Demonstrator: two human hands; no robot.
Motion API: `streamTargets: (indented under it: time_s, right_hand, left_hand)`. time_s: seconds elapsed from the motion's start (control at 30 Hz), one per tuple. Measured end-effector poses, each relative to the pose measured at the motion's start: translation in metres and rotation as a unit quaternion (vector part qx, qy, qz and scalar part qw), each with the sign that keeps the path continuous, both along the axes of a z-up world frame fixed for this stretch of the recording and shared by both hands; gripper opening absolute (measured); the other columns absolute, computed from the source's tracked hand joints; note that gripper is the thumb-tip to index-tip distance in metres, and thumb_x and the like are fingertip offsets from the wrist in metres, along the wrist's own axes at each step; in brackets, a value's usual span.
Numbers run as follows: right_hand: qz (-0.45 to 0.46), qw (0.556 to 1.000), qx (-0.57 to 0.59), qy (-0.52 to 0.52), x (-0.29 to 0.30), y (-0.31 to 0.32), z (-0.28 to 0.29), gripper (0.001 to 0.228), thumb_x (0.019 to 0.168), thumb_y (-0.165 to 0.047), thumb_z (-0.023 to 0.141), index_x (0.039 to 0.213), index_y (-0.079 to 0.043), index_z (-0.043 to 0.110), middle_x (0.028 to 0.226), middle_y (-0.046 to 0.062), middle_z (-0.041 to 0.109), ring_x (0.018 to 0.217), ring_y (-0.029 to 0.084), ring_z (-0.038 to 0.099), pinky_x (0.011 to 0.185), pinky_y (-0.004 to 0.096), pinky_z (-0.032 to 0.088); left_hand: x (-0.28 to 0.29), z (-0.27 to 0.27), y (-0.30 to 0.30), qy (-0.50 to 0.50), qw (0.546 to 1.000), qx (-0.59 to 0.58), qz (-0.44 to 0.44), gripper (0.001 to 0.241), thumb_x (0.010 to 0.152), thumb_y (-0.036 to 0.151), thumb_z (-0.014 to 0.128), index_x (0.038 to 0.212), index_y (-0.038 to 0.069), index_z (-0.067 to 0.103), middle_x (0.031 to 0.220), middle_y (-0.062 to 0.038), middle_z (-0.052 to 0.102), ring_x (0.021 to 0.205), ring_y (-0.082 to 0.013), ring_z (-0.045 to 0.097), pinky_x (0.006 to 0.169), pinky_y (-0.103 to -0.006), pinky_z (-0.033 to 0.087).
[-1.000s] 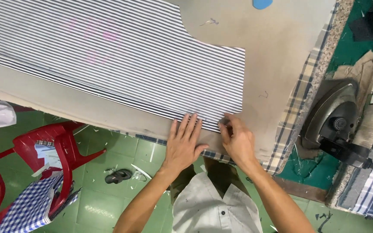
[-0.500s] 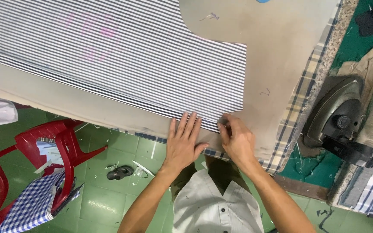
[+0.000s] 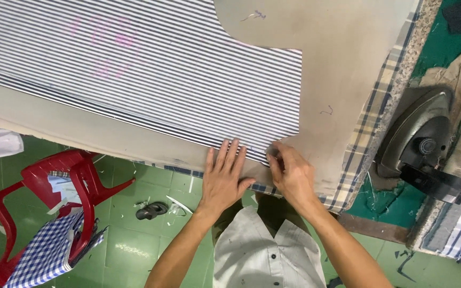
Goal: Ironing and pressing a striped fabric garment piece on a workstation using a hand iron and a pressing block.
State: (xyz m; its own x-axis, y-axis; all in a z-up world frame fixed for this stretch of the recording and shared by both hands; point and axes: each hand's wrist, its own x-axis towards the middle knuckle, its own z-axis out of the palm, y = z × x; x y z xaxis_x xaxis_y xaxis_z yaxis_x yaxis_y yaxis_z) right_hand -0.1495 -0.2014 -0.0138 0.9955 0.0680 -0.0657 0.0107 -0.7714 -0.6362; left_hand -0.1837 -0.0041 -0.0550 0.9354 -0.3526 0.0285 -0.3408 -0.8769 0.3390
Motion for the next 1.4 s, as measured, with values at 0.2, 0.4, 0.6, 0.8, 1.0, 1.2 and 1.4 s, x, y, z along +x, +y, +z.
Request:
streamTargets:
  time_s: [0.2, 0.4, 0.6, 0.8, 1.0, 1.2, 1.4]
  right_hand:
    - [-0.003, 0.999, -0.011, -0.050, -0.001, 0.001, -0.007, 0.026, 0.091, -0.016, 0.077, 0.114, -0.006, 0.075, 0.079, 0.010, 0.074, 0.072, 0.027, 0.074, 0.063, 0.035, 0.060]
    - [0.051, 0.957, -0.181, -0.221, -0.006, 0.002, -0.019, 0.034, 0.094, -0.033, 0.073, 0.119, -0.009, 0.073, 0.095, 0.008, 0.067, 0.085, 0.027, 0.067, 0.076, 0.036, 0.056]
    - [0.215, 0.960, -0.106, -0.147, -0.018, 0.034, -0.033, 0.073, 0.100, -0.065, 0.037, 0.149, -0.013, 0.051, 0.162, 0.006, 0.046, 0.150, 0.031, 0.038, 0.123, 0.053, 0.021]
    - [0.101, 0.922, -0.368, -0.067, -0.072, -0.076, -0.004, 0.070, 0.099, -0.069, 0.029, 0.137, -0.023, 0.067, 0.143, -0.001, 0.067, 0.151, 0.028, 0.043, 0.127, 0.052, 0.016]
    - [-0.115, 0.882, -0.438, -0.130, -0.048, -0.199, 0.074, 0.097, 0.116, -0.058, 0.045, 0.146, 0.035, 0.052, 0.150, 0.050, 0.045, 0.141, 0.060, 0.035, 0.108, 0.071, 0.032]
    - [-0.107, 0.862, -0.484, -0.104, -0.060, -0.240, 0.041, 0.076, 0.104, -0.039, 0.063, 0.144, 0.025, 0.055, 0.132, 0.041, 0.069, 0.115, 0.050, 0.072, 0.119, 0.054, 0.038]
    - [-0.284, 0.953, -0.048, 0.092, 0.029, -0.291, 0.043, 0.043, 0.113, -0.021, 0.067, 0.135, 0.012, 0.051, 0.114, 0.028, 0.066, 0.092, 0.038, 0.064, 0.077, 0.048, 0.052]
  left_hand:
    - [0.000, 0.000, -0.001, -0.023, 1.000, -0.003, 0.010, 0.079, 0.097, 0.068, 0.043, 0.154, 0.012, 0.046, 0.165, -0.017, 0.035, 0.155, -0.0355, 0.025, 0.125, -0.0601, 0.010]
    - [-0.002, -0.008, -0.002, -0.042, 0.999, -0.006, 0.016, 0.077, 0.098, 0.067, 0.042, 0.153, 0.014, 0.048, 0.164, -0.017, 0.037, 0.155, -0.0350, 0.028, 0.124, -0.0600, 0.012]
    - [-0.002, -0.013, -0.001, -0.040, 0.999, -0.005, 0.013, 0.059, 0.099, 0.048, 0.047, 0.145, 0.012, 0.057, 0.166, -0.013, 0.037, 0.154, -0.0335, 0.029, 0.124, -0.0589, 0.015]
    - [-0.004, -0.017, -0.001, -0.040, 0.999, 0.009, 0.023, 0.064, 0.098, 0.048, 0.050, 0.154, 0.019, 0.048, 0.166, -0.010, 0.037, 0.155, -0.0304, 0.028, 0.125, -0.0555, 0.013]
    - [-0.003, -0.010, 0.002, -0.048, 0.995, 0.086, -0.008, 0.067, 0.105, 0.053, 0.039, 0.160, 0.014, 0.038, 0.168, -0.010, 0.029, 0.156, -0.0290, 0.024, 0.127, -0.0516, 0.016]
    - [-0.003, -0.011, 0.001, -0.095, 0.991, 0.093, -0.011, 0.068, 0.105, 0.054, 0.040, 0.159, 0.013, 0.039, 0.167, -0.011, 0.032, 0.156, -0.0301, 0.027, 0.127, -0.0518, 0.019]
    - [-0.005, -0.012, 0.002, -0.069, 0.993, 0.099, -0.015, 0.070, 0.106, 0.056, 0.034, 0.162, 0.015, 0.030, 0.169, -0.010, 0.026, 0.157, -0.0300, 0.023, 0.128, -0.0512, 0.017]
